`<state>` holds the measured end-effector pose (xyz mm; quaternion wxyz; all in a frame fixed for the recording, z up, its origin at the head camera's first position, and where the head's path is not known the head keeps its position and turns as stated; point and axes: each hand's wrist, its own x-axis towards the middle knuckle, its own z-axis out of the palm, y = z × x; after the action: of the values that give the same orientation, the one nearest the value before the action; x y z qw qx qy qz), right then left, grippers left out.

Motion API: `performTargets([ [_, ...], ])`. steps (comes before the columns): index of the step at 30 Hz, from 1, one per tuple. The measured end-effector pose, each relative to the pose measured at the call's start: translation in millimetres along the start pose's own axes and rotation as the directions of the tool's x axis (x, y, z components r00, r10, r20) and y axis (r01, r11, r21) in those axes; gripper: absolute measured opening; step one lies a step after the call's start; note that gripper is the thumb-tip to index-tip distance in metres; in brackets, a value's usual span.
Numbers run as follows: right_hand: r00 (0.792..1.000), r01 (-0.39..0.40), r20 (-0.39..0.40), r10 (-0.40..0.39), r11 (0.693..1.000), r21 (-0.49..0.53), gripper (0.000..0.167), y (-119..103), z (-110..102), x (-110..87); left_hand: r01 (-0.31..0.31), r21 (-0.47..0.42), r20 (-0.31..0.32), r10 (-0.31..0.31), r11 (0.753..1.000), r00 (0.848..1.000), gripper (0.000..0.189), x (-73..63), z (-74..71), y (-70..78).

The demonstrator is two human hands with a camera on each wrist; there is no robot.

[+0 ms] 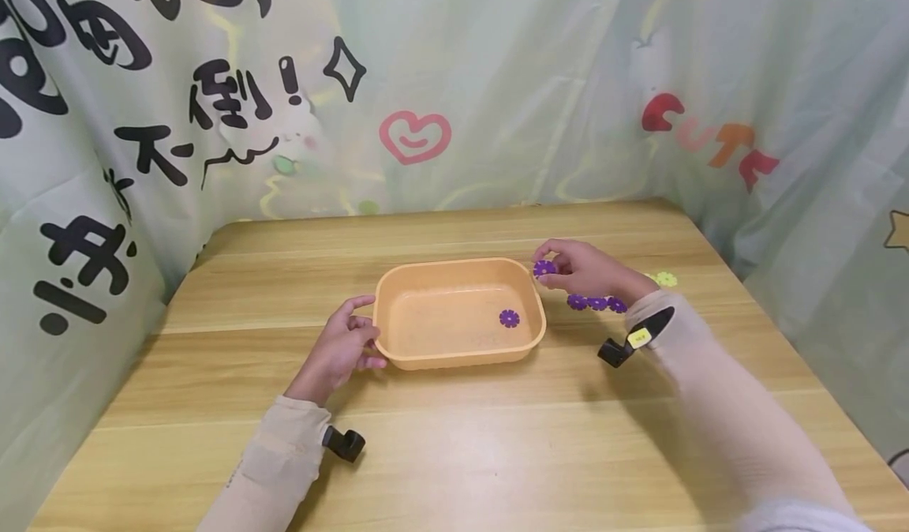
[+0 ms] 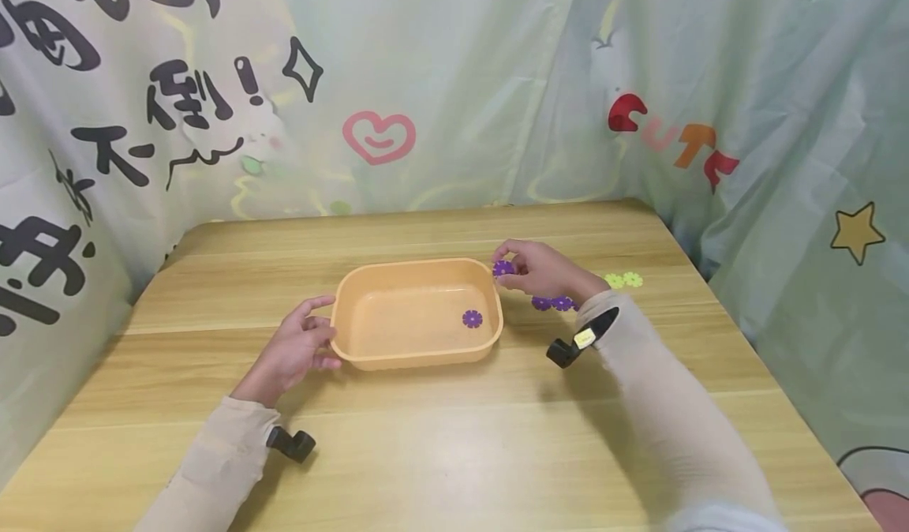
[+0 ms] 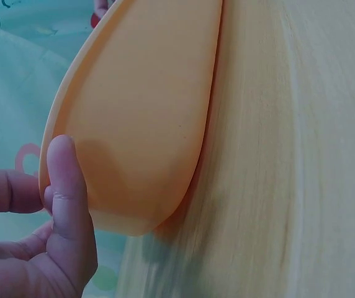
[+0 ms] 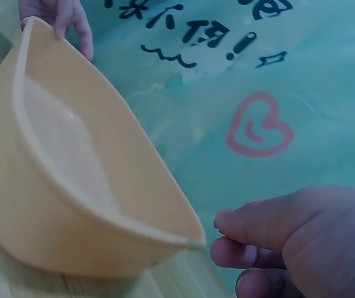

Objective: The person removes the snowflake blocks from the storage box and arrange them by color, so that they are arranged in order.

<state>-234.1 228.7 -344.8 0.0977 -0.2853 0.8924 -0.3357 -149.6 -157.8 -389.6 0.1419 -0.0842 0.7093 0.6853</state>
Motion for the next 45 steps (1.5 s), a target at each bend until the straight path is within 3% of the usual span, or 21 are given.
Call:
performTargets([
  [7, 0.995, -0.103, -0.009, 0.104, 0.992, 0.068, 0.029, 16.8, -7.0, -17.7, -0.004, 0.003, 0.01, 0.004, 1.0, 1.0, 0.06, -1.2, -0.2, 2.4],
  [19, 0.988, -0.134, -0.06, 0.142, 0.984, 0.117, 0.035, 42.9, -15.7, -47.6, -0.013, 0.004, 0.022, 0.013, 1.0, 1.0, 0.061, -1.0, -0.6, 4.3],
  [33, 0.955, -0.251, -0.113, 0.273, 0.952, 0.174, 0.042, 76.6, -19.9, -82.2, -0.013, -0.001, 0.021, 0.013, 1.0, 1.0, 0.06, -2.0, -1.2, 0.5],
  [45, 0.932, -0.298, -0.163, 0.323, 0.94, 0.165, 0.042, 99.6, -24.3, -106.8, -0.015, -0.006, 0.022, 0.015, 1.0, 1.0, 0.06, -1.8, -0.9, -0.5],
])
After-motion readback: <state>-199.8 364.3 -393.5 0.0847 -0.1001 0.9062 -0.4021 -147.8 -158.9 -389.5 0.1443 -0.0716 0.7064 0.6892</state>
